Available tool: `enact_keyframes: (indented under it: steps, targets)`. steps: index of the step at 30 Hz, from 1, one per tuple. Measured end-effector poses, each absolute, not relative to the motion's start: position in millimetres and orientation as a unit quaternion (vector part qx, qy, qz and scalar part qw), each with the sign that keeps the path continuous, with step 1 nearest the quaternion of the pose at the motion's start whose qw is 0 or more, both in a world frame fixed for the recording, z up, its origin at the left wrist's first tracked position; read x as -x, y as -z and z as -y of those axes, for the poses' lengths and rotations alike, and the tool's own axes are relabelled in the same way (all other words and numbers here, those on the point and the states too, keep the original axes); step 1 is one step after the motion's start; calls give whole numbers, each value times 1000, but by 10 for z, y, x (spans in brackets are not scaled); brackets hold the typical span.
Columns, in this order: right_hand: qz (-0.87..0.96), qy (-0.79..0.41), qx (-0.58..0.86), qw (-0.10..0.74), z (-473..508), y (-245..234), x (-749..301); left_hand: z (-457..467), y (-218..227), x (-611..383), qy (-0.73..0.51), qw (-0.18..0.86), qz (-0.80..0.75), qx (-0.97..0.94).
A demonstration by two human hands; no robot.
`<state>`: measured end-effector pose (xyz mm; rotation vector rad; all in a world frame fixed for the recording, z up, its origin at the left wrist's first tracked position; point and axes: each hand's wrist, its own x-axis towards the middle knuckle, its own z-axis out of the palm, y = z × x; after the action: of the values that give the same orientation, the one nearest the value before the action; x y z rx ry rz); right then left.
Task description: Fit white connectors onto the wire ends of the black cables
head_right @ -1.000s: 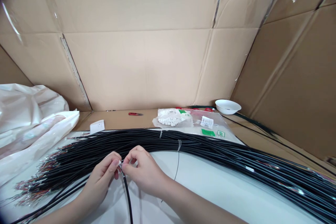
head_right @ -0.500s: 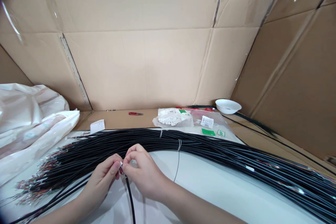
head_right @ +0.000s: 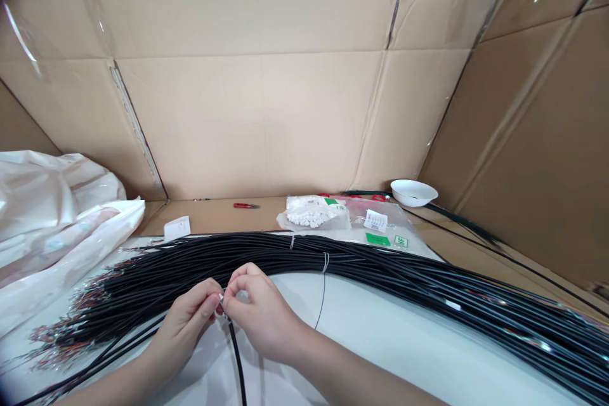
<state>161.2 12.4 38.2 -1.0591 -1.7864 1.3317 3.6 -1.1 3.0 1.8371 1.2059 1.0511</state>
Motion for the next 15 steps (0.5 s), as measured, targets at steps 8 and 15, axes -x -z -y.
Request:
enact_keyframes:
  steps: [8,15]
  targets:
    - [687,-503,409,329,-113,-374,-1617,24,-57,-48,-404,357,-469,-700]
    - [655,-524,416,351,-196,-347,-1642,-24,-12,-37,-443,467,-451,-618]
